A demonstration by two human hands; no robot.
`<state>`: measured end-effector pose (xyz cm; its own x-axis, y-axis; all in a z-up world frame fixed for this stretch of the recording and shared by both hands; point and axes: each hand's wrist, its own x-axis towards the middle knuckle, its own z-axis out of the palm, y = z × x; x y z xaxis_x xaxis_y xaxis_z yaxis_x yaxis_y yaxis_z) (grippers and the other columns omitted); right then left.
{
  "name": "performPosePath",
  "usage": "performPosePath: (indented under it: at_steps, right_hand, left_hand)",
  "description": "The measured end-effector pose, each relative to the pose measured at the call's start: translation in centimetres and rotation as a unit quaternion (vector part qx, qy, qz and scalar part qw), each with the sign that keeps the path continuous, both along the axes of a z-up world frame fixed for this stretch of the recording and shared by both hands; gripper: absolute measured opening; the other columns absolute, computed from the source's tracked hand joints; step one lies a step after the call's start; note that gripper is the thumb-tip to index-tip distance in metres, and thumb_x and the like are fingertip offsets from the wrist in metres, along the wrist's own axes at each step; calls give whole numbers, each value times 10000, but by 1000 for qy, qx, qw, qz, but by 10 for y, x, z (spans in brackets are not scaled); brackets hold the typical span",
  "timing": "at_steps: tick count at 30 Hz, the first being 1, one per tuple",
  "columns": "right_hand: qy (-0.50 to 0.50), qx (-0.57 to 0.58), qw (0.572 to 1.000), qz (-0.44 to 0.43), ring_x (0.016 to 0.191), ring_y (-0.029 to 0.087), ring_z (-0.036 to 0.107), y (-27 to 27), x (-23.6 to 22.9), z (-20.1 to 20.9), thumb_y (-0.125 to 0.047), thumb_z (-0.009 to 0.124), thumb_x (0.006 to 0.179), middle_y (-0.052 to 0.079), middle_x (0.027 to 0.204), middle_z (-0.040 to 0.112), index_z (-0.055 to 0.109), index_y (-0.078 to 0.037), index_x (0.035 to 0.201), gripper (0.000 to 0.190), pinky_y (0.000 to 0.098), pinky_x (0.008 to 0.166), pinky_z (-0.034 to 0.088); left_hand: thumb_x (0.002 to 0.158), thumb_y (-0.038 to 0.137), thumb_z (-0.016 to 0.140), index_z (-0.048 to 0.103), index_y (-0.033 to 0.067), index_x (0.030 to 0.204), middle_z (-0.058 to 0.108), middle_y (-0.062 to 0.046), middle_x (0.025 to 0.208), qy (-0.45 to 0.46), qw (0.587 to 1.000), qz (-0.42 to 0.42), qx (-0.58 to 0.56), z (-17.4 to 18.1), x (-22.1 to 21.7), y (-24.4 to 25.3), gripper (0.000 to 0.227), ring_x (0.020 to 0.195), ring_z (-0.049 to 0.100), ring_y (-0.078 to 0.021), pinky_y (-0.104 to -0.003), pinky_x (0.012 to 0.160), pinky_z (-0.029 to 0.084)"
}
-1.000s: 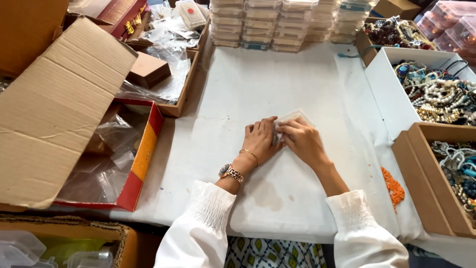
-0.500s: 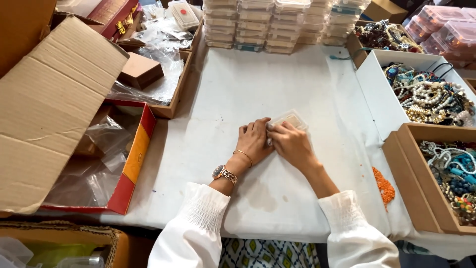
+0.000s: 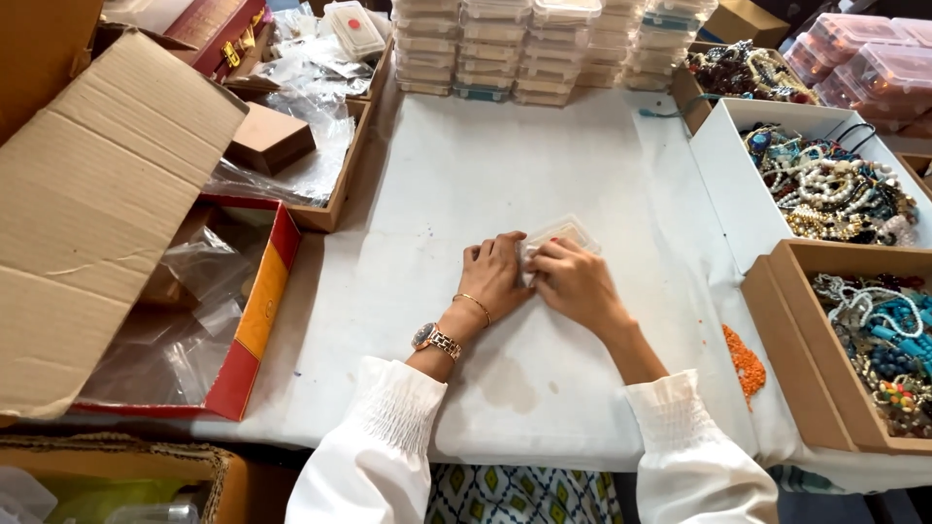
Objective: Packing and sorting various jewelry items into small plastic containers and pouches.
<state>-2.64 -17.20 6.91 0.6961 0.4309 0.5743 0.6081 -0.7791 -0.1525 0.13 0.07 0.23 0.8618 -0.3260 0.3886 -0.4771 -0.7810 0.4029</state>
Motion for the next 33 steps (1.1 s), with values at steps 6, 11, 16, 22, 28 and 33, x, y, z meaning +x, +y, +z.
performPosePath:
  at_steps: [6, 11, 16, 22, 28, 33]
  right_hand:
    - [9, 63, 996, 65, 996, 229, 679, -25, 26, -11, -75, 730, 785, 23, 1028, 742, 788, -119, 956, 186, 360, 824, 580]
    - [-13, 51, 989, -141, 977, 261, 667, -65, 44, -27, -55, 735, 831, 33, 1057, 751, 807, -114, 981, 177, 390, 821, 574]
    - [-41, 86, 973, -210, 1129, 294, 632, -75, 49, -34, -41, 706, 904, 80, 1240, 704, 780, -115, 1147, 264, 401, 952, 536]
    - [-67, 102, 979, -162, 1255, 348, 552, -48, 34, -15, -92, 735, 875, 120, 1322, 655, 725, -99, 1273, 399, 405, 1057, 473]
    - [-7, 134, 981, -143, 1128, 292, 628, -40, 34, -22, -171, 754, 924, 101, 1235, 699, 722, -102, 1256, 341, 426, 991, 480]
    - [-15, 141, 983, -114, 1112, 321, 654, -40, 29, -16, -184, 739, 946, 129, 1143, 714, 716, -89, 1260, 329, 434, 978, 494]
  left_hand:
    - [804, 480, 761, 498, 69, 1396, 564, -70, 1317, -7, 1000, -1, -18, 10, -5, -1, 767, 1223, 536, -249, -466, 1021, 364]
    - [851, 504, 707, 493, 79, 1378, 554, -98, 1370, -19, 998, 27, 62, 11, -7, -10, 710, 1310, 500, -260, -560, 1115, 302]
    - [889, 469, 639, 472, 61, 1385, 450, -207, 1500, -66, 990, 50, 113, -3, -7, -21, 664, 1433, 373, -351, -614, 1156, 223]
    - [912, 369, 609, 420, 80, 1493, 395, -222, 1570, -130, 978, 61, 152, 0, -14, -30, 676, 1490, 329, -365, -602, 1208, 203]
    - [910, 476, 603, 379, 17, 1539, 384, -239, 1593, -180, 970, 5, 166, 6, -29, -38, 809, 1478, 356, -387, -601, 1217, 237]
    - [989, 352, 560, 459, 132, 1521, 421, -138, 1595, -266, 919, 58, 287, -6, -21, -35, 585, 1493, 390, -334, -533, 1206, 291]
